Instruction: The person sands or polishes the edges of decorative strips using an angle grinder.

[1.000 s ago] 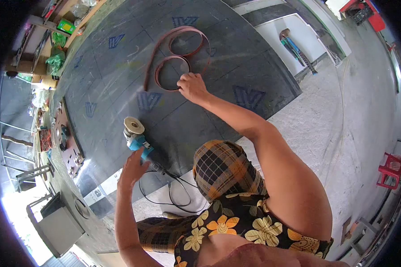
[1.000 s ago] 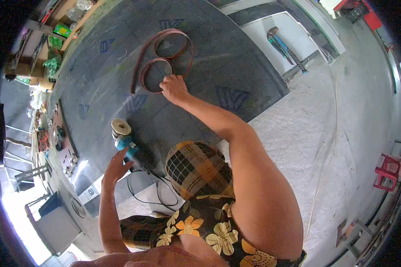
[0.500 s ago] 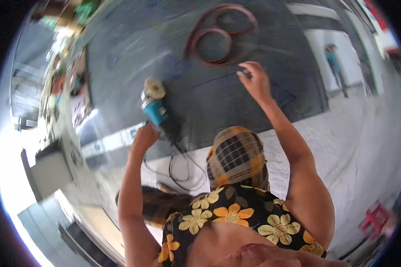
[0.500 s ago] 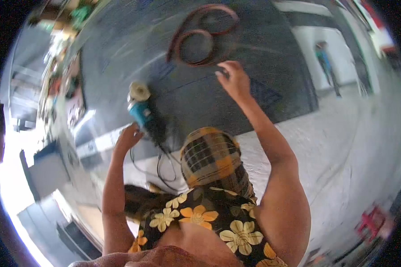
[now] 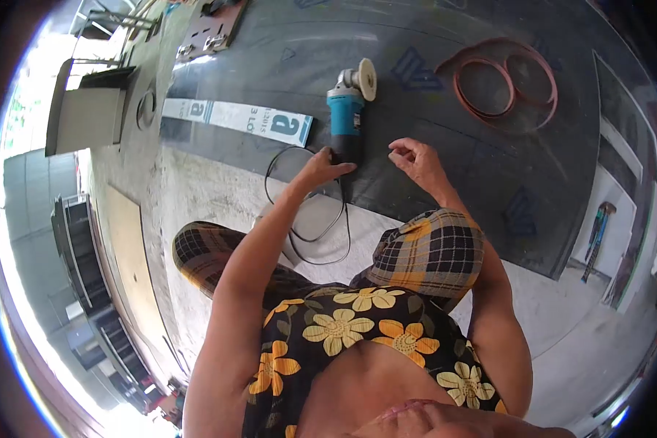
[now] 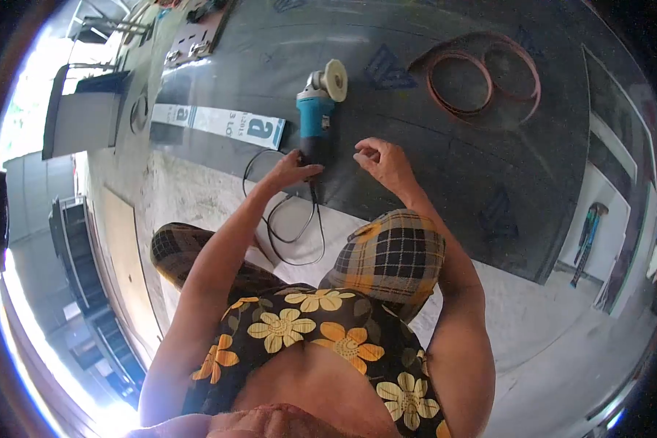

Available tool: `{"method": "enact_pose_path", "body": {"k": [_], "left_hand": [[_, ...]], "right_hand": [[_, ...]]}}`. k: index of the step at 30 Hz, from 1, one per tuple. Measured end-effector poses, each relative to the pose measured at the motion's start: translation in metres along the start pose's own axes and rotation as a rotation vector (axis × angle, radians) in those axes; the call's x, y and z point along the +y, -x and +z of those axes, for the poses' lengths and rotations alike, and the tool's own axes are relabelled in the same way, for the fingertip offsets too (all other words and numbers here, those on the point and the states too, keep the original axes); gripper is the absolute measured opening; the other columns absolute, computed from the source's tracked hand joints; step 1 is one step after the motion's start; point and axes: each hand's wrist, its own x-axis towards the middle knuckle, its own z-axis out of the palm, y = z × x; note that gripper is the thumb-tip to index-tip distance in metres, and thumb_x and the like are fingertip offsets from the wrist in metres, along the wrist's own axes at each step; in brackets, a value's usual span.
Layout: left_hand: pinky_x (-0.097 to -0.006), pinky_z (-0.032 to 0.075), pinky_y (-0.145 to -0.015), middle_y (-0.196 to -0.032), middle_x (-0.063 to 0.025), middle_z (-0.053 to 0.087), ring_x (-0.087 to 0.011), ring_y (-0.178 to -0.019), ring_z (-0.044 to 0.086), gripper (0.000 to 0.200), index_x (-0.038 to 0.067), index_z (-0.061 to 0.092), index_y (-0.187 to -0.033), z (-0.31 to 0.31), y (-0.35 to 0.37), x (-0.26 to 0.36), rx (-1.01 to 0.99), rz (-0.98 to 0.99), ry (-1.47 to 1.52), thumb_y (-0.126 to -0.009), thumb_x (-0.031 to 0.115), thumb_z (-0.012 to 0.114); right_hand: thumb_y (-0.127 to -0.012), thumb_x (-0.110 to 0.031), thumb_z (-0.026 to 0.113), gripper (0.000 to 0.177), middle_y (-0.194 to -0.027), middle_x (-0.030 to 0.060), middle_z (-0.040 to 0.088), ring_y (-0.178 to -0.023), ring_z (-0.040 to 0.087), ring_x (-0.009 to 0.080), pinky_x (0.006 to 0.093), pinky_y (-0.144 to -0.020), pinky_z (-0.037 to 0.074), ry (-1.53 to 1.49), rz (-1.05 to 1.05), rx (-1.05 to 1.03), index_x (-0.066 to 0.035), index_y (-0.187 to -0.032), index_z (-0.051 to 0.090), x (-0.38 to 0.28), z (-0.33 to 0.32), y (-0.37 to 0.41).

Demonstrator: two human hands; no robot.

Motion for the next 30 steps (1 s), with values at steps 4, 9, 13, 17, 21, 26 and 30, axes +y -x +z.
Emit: {"method": "enact_pose_path", "body": {"k": [4, 9, 13, 17, 21, 26, 30], "left_hand": [[-0.0414, 0.051, -0.082, -0.104, -0.0304, 0.064, -0.0395, -0.097, 0.065, 0.081, -0.009, 0.051, -0.115, 0.024, -0.009, -0.002, 0.156, 0.008, 0.063, -0.068, 0.049, 0.081], [-0.0460, 0.052, -0.082, -0.108, -0.0269, 0.061, -0.0417, -0.099, 0.063, 0.075, -0.005, 0.048, -0.112, 0.045, 0.000, 0.010, 0.319, -0.013, -0.082, -0.067, 0.043, 0.083], [-0.0478, 0.051, -0.079, -0.110, -0.0221, 0.054, -0.0397, -0.097, 0.062, 0.073, -0.003, 0.045, -0.117, 0.072, 0.026, 0.061, 0.408, -0.084, -0.089, -0.069, 0.038, 0.082], [-0.0486, 0.050, -0.078, -0.113, -0.0194, 0.050, -0.0377, -0.098, 0.061, 0.078, -0.002, 0.040, -0.126, 0.086, 0.034, 0.085, 0.400, -0.074, -0.138, -0.070, 0.034, 0.081], [-0.0473, 0.047, -0.081, -0.117, -0.0190, 0.048, -0.0378, -0.101, 0.059, 0.083, -0.002, 0.037, -0.131, 0.096, 0.050, 0.096, 0.384, 0.035, -0.172, -0.072, 0.036, 0.080], [-0.0488, 0.043, -0.087, -0.118, -0.0177, 0.050, -0.0363, -0.107, 0.055, 0.077, 0.001, 0.042, -0.134, 0.096, 0.068, 0.112, 0.370, 0.150, -0.133, -0.073, 0.031, 0.078], [-0.0482, 0.044, -0.084, -0.114, -0.0143, 0.055, -0.0359, -0.105, 0.056, 0.052, 0.010, 0.055, -0.122, 0.081, 0.065, 0.087, 0.546, 0.408, -0.054, -0.075, 0.021, 0.074]], "right_hand": [[-0.085, -0.036, 0.072, 0.052, -0.102, 0.0178, 0.069, -0.089, 0.069, 0.0245, 0.0321, -0.076, 0.055, -0.143, 0.086, -0.120, 0.001, -0.120, 0.060, 0.005, 0.020, -0.015], [-0.083, -0.048, 0.071, 0.076, -0.110, 0.0222, 0.065, -0.096, 0.067, 0.0271, 0.0347, -0.083, 0.053, -0.245, 0.166, -0.116, 0.006, -0.132, 0.050, 0.016, 0.042, -0.037], [-0.081, -0.055, 0.070, 0.082, -0.113, 0.0230, 0.064, -0.101, 0.065, 0.0300, 0.0383, -0.085, 0.051, -0.226, 0.138, -0.126, 0.008, -0.130, 0.049, 0.001, 0.036, -0.037], [-0.077, -0.057, 0.072, 0.084, -0.112, 0.0236, 0.063, -0.105, 0.062, 0.0343, 0.0416, -0.087, 0.048, -0.015, 0.124, -0.063, 0.007, -0.127, 0.050, 0.006, 0.037, -0.045], [-0.075, -0.052, 0.074, 0.084, -0.113, 0.0251, 0.061, -0.105, 0.061, 0.0374, 0.0416, -0.087, 0.048, 0.225, 0.139, 0.032, 0.007, -0.128, 0.049, 0.018, 0.039, -0.046], [-0.077, -0.033, 0.070, 0.069, -0.118, 0.0193, 0.058, -0.103, 0.059, 0.0304, 0.0405, -0.088, 0.046, -0.098, 0.208, 0.138, 0.006, -0.129, 0.048, 0.023, 0.023, -0.038], [-0.079, -0.033, 0.070, 0.064, -0.115, 0.0144, 0.057, -0.103, 0.055, 0.0271, 0.0393, -0.092, 0.042, -0.374, 0.325, 0.200, 0.007, -0.125, 0.050, 0.025, 0.009, -0.033]]}}
